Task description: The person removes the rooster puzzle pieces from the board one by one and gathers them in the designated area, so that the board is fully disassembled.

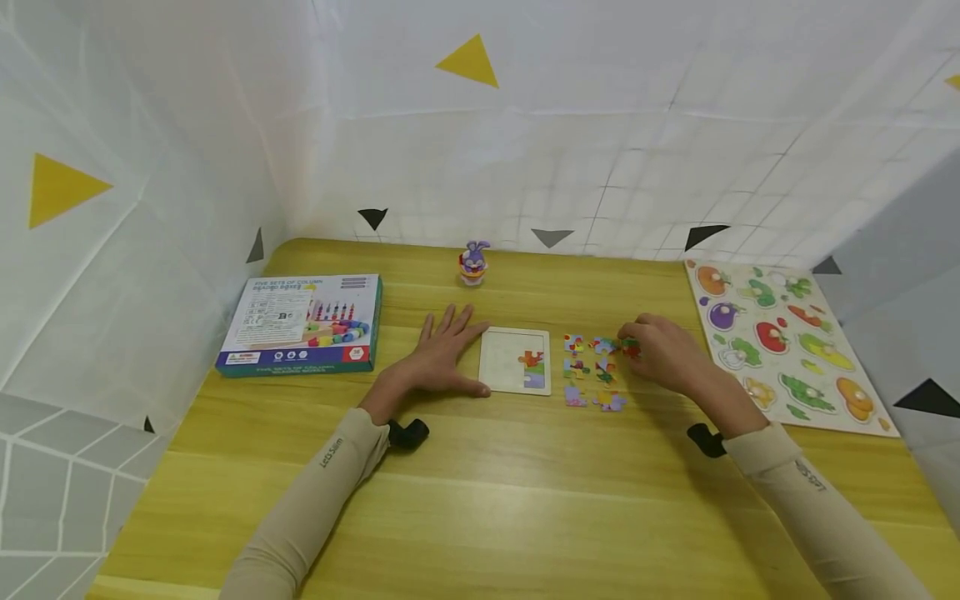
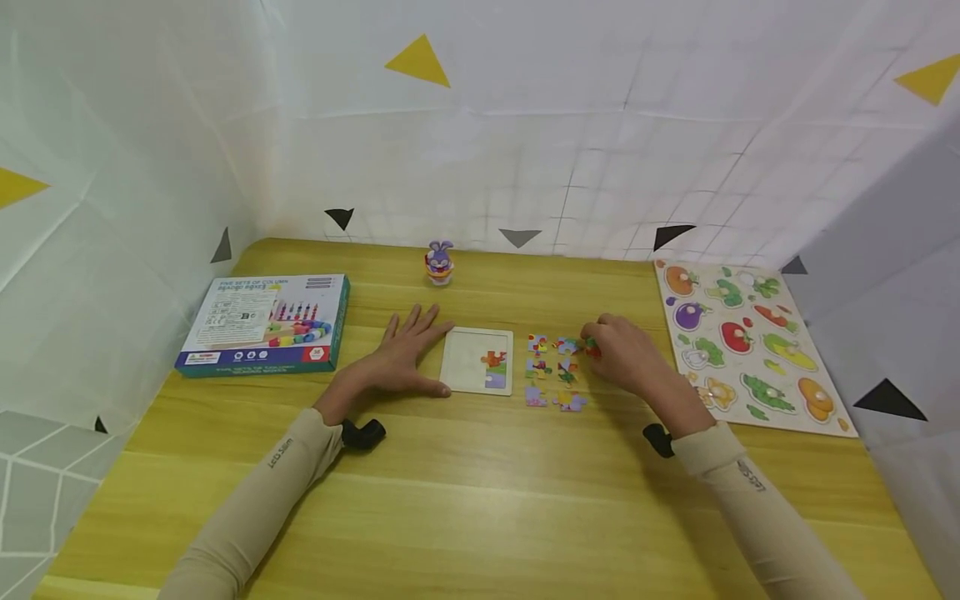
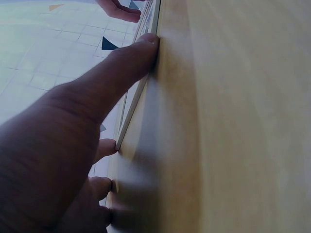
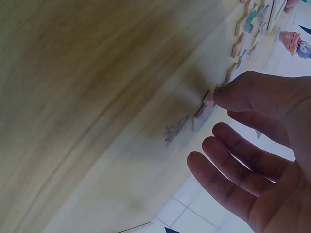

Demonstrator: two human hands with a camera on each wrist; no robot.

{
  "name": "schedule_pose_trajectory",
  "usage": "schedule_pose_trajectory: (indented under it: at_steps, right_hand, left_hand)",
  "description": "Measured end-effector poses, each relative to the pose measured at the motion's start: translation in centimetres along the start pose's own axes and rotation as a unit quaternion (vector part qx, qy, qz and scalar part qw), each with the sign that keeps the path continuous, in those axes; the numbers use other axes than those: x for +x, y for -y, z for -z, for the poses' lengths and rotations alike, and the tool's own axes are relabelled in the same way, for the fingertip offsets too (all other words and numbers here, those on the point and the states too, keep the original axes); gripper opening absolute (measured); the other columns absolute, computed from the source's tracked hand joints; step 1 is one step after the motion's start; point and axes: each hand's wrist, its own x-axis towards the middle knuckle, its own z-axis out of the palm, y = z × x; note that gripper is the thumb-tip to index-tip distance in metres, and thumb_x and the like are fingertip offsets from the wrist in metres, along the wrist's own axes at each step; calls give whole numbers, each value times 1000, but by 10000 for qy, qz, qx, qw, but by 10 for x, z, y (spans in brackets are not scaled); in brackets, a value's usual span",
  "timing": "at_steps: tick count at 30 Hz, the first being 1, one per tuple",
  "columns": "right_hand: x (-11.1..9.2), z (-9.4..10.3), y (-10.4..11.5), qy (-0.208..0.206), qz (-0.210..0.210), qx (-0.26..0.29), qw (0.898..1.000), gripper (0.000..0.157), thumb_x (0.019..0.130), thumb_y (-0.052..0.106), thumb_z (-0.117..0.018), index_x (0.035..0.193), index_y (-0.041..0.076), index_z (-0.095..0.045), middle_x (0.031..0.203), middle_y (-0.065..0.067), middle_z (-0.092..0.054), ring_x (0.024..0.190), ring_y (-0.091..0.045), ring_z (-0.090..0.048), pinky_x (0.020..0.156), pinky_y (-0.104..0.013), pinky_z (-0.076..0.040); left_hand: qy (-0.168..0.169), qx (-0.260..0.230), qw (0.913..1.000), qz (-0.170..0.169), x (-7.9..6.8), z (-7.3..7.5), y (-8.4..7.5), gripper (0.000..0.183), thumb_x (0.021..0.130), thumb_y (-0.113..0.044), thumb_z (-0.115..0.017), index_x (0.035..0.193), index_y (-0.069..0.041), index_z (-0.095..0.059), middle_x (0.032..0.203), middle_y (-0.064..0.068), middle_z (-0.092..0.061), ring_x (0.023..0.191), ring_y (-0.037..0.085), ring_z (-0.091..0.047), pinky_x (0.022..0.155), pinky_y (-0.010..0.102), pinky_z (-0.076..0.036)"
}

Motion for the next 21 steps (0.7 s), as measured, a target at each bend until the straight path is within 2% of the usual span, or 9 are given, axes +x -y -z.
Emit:
schedule_pose_trajectory:
  at_steps: [10, 16, 21]
  right_hand:
    - [-1, 9, 15, 52, -92, 264, 9996, 37, 78, 0, -78, 114, -3, -70, 110, -20, -63, 96, -38, -62, 78, -53, -53]
    - [2, 9, 31, -229, 134, 317, 9991, 37, 76, 0, -79, 112, -2, -71, 110, -19, -64, 93, -36, -63, 75, -51, -54]
    - [8, 8, 44, -197, 107, 385, 9990, 35, 79, 4, -80, 112, 0, -72, 110, -17, -64, 94, -33, -63, 77, -49, -53]
  left_hand:
    - [-36, -38, 10000, 5, 0, 0, 0, 112, 75, -68, -75, 161, -21, -22, 167, 13, 2, 151, 37, 11, 114, 61, 12]
    - [7, -56, 10000, 34, 0, -1, 1, 113, 75, -70, -74, 162, -21, -21, 167, 12, 3, 151, 36, 12, 114, 60, 13]
    - [-5, -104, 9999, 30, 0, 0, 0, 112, 75, -68, -76, 161, -20, -23, 167, 13, 2, 150, 37, 12, 114, 61, 13]
